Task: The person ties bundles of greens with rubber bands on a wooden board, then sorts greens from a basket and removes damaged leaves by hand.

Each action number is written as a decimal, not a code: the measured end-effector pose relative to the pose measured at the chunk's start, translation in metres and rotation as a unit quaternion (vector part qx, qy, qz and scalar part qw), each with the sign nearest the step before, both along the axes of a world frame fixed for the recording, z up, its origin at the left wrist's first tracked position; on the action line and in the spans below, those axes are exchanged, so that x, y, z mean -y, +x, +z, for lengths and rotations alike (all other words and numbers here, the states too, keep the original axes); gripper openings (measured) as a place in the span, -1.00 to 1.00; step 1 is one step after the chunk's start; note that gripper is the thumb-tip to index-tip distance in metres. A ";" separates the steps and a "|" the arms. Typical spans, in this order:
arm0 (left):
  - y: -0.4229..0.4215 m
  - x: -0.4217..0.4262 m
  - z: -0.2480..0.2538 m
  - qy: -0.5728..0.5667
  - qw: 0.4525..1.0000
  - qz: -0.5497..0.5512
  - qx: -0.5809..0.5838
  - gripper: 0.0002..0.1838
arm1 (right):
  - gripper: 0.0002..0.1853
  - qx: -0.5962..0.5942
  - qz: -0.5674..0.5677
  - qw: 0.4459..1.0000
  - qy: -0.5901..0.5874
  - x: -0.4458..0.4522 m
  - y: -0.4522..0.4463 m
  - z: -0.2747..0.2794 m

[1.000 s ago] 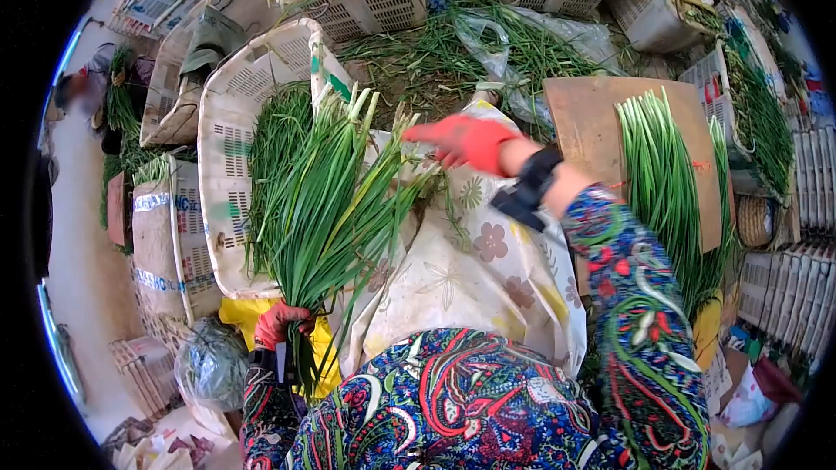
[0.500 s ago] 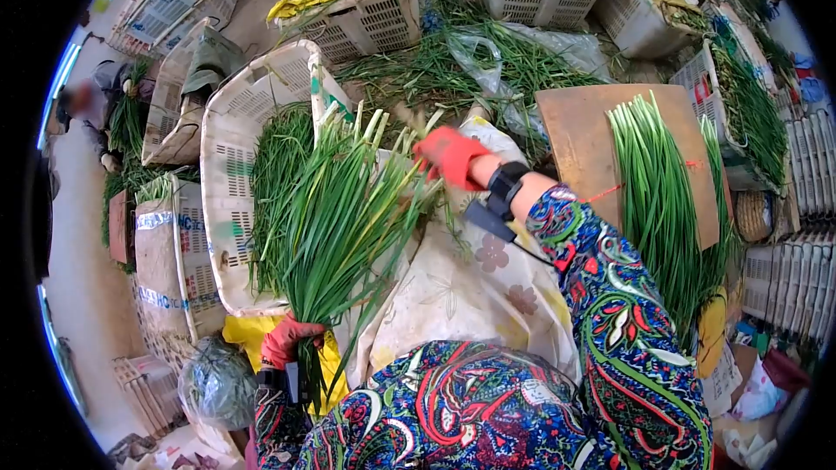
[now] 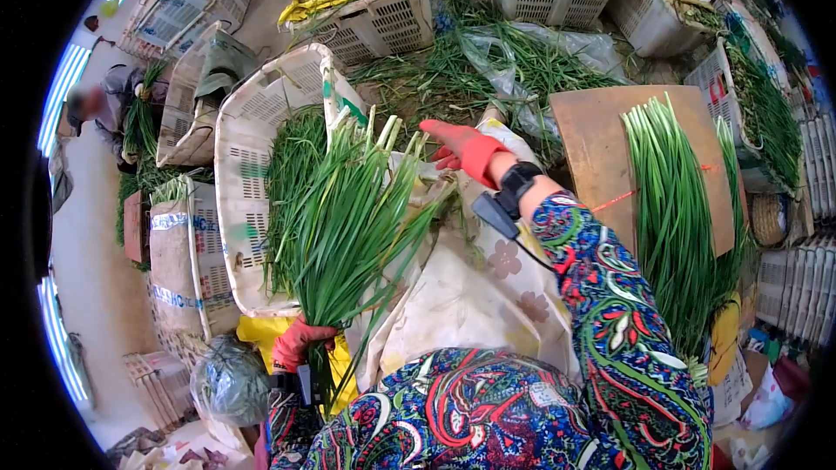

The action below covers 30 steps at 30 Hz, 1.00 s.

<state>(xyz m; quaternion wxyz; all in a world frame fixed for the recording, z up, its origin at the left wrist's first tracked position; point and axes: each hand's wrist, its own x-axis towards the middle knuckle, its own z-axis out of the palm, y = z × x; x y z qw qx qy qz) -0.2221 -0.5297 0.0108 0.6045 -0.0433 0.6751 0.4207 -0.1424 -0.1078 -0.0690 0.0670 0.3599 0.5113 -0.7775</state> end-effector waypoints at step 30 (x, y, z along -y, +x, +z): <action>0.002 -0.011 0.016 -0.019 0.999 0.009 -0.027 -0.69 | -0.69 -0.082 0.101 0.992 0.002 0.070 -0.027 0.021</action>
